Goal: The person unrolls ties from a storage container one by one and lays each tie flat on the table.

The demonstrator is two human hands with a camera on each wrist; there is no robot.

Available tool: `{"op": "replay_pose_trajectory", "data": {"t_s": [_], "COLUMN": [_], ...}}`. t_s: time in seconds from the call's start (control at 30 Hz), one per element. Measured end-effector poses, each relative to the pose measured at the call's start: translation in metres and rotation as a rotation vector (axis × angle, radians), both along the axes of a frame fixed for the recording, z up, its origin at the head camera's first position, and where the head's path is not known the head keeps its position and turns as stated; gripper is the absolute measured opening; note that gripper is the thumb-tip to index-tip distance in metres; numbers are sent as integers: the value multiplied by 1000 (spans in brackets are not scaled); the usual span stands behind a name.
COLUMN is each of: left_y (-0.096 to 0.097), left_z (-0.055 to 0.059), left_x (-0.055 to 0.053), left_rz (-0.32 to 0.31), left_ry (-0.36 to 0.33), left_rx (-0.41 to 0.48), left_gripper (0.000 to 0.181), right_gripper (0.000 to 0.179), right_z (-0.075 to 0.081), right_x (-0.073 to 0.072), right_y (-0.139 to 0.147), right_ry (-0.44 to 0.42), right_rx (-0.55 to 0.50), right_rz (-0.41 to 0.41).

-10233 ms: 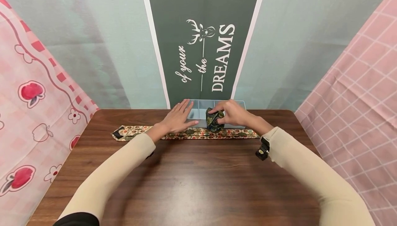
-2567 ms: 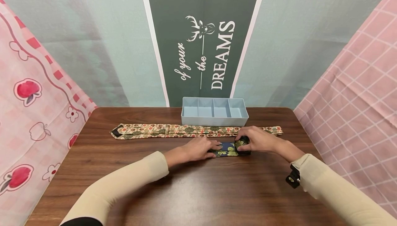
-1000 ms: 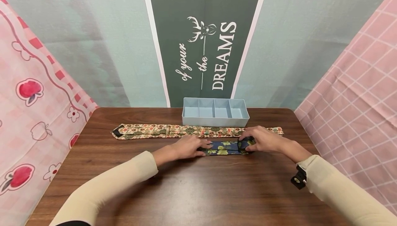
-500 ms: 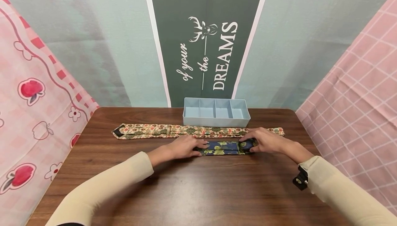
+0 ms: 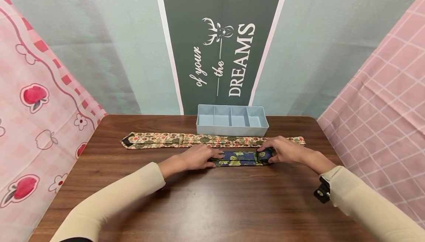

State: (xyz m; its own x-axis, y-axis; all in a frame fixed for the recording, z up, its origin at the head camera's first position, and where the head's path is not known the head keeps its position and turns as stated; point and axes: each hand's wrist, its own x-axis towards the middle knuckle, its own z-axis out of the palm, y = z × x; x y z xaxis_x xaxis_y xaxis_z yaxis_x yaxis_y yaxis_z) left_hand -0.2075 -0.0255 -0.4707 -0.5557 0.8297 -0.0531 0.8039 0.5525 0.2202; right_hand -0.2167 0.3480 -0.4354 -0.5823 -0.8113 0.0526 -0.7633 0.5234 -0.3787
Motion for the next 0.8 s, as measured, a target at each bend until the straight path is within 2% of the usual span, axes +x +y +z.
{"op": "replay_pose_trajectory", "data": {"t_s": [0.33,0.57,0.8], "left_y": [17,36,52], "left_z": [1,5,3], "left_x": [1,-1,-5], "left_rz": [-45,-95,-115], "left_ry": [-24,-13,18], "left_rx": [22,15,1], "left_gripper": [46,46,45], "right_gripper": [47,47,45], "right_z": [2,1,4], "right_x": [-4,-3,-4], "right_y": [-2,-2,-3], "right_ry": [-52,-59,-90], "right_rx": [21,19,22], "right_rz": [-2,-12,-19]}}
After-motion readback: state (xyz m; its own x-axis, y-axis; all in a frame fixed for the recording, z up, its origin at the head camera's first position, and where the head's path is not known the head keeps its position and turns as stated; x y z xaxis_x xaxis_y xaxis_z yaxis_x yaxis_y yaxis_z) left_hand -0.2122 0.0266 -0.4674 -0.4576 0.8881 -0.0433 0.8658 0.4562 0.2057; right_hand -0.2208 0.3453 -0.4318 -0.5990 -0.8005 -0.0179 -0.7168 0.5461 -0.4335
